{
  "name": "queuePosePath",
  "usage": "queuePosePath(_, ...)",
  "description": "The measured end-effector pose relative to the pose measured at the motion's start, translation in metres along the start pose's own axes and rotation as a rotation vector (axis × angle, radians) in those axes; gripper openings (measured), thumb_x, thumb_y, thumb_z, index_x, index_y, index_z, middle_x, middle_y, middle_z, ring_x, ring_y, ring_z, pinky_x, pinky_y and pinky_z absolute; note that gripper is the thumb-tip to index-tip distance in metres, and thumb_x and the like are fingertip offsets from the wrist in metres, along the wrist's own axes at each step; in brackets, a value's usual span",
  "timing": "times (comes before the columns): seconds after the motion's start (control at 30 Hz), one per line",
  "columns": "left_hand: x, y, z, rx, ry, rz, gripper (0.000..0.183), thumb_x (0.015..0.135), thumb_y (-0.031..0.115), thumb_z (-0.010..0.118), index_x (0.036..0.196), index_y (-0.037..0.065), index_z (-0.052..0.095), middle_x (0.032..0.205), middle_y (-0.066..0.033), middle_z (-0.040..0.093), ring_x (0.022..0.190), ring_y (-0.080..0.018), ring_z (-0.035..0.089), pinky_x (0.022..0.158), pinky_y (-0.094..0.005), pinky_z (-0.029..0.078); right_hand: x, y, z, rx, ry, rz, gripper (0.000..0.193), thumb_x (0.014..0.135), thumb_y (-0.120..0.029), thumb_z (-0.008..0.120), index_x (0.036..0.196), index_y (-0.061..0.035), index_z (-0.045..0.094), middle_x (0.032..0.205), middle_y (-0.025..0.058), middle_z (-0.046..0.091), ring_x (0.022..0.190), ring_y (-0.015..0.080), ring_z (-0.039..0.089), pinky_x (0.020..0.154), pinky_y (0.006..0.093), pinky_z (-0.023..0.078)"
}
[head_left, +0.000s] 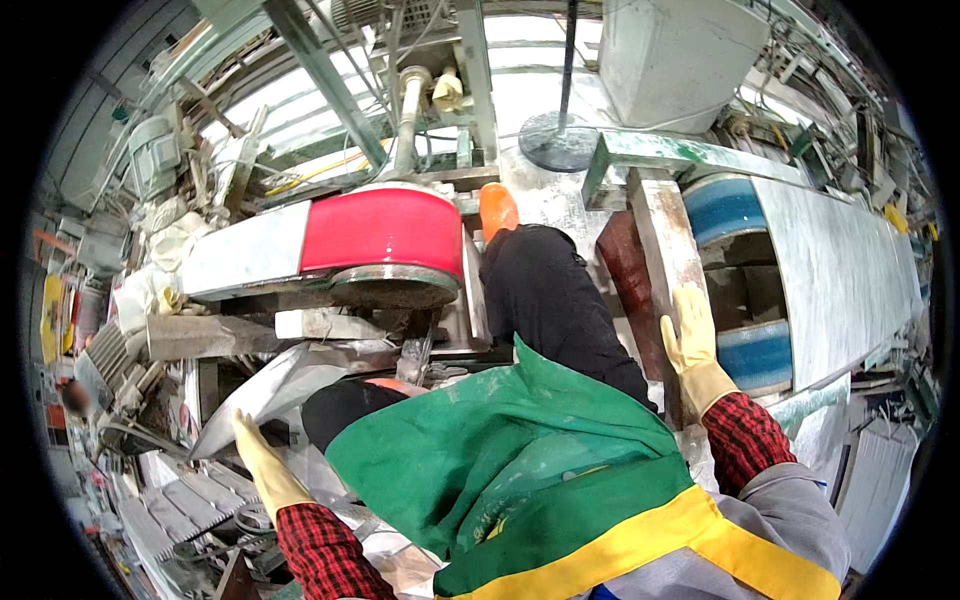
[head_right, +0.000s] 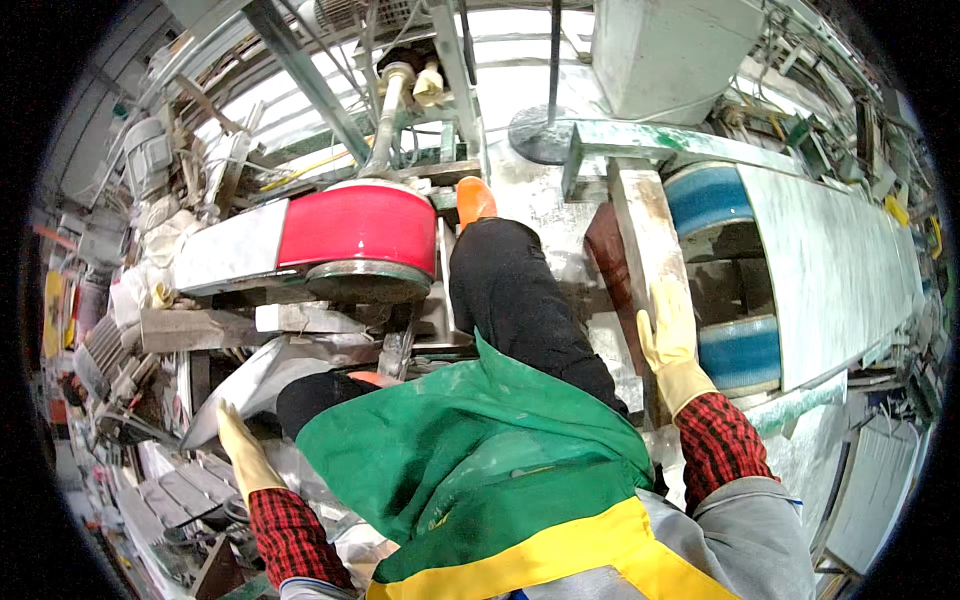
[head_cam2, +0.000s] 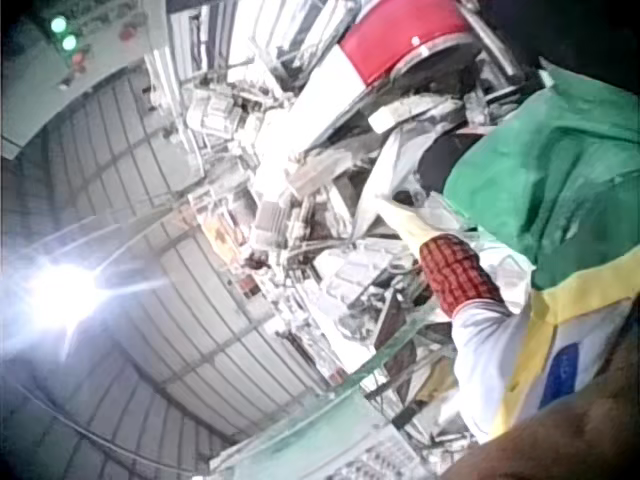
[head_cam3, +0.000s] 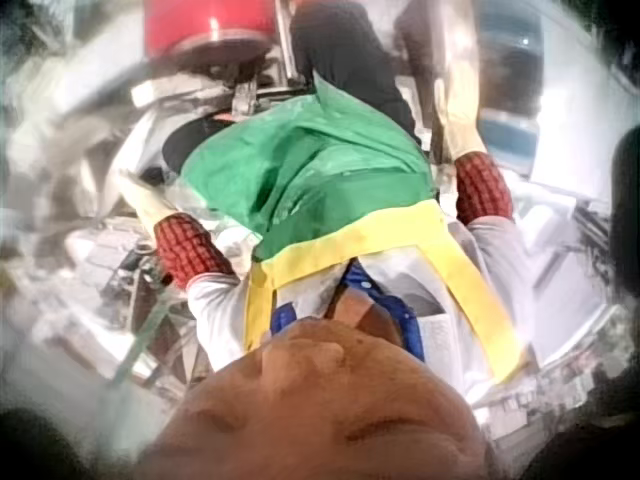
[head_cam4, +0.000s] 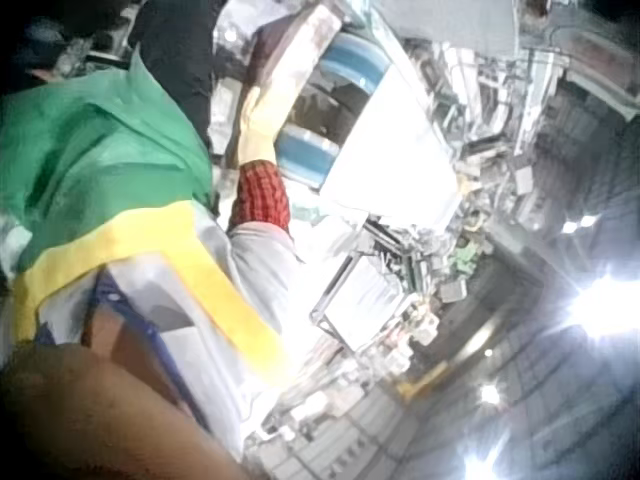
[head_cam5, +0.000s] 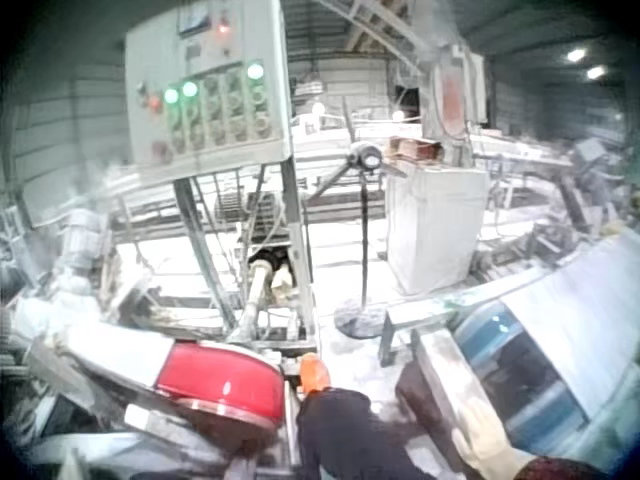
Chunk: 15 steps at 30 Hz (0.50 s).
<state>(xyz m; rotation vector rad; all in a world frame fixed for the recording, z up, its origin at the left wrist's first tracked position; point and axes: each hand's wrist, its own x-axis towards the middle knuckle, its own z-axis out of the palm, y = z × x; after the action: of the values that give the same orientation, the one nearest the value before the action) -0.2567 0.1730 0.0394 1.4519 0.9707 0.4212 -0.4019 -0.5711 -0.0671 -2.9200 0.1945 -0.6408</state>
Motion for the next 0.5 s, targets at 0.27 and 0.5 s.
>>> queuePosePath(0.27,0.017,-0.189,-0.108,0.407,-0.103,-0.089,0.07,0.104,0.054,0.043,0.156,0.007,0.043,0.161,-0.0158,0.042,0.15,-0.0268,0.037,0.124,-0.0381,0.025,0.037,0.002,-0.03,0.062,0.064,-0.067,0.044,0.087,-0.015,0.069,0.126,0.0022,0.059,0.12,0.0258,0.063,0.113,0.0463,0.059,0.103,0.0516,0.046)
queuePosePath(0.5,0.01,-0.224,-0.08,0.744,-0.116,-0.079,0.071,0.105,0.056,0.039,0.155,0.007,0.044,0.16,-0.017,0.043,0.149,-0.0283,0.038,0.123,-0.0381,0.027,0.077,0.066,-0.091,-0.289,0.067,0.211,0.058,0.079,-0.017,0.072,0.132,0.0011,0.054,0.129,0.0252,0.059,0.12,0.045,0.054,0.106,0.0508,0.044)
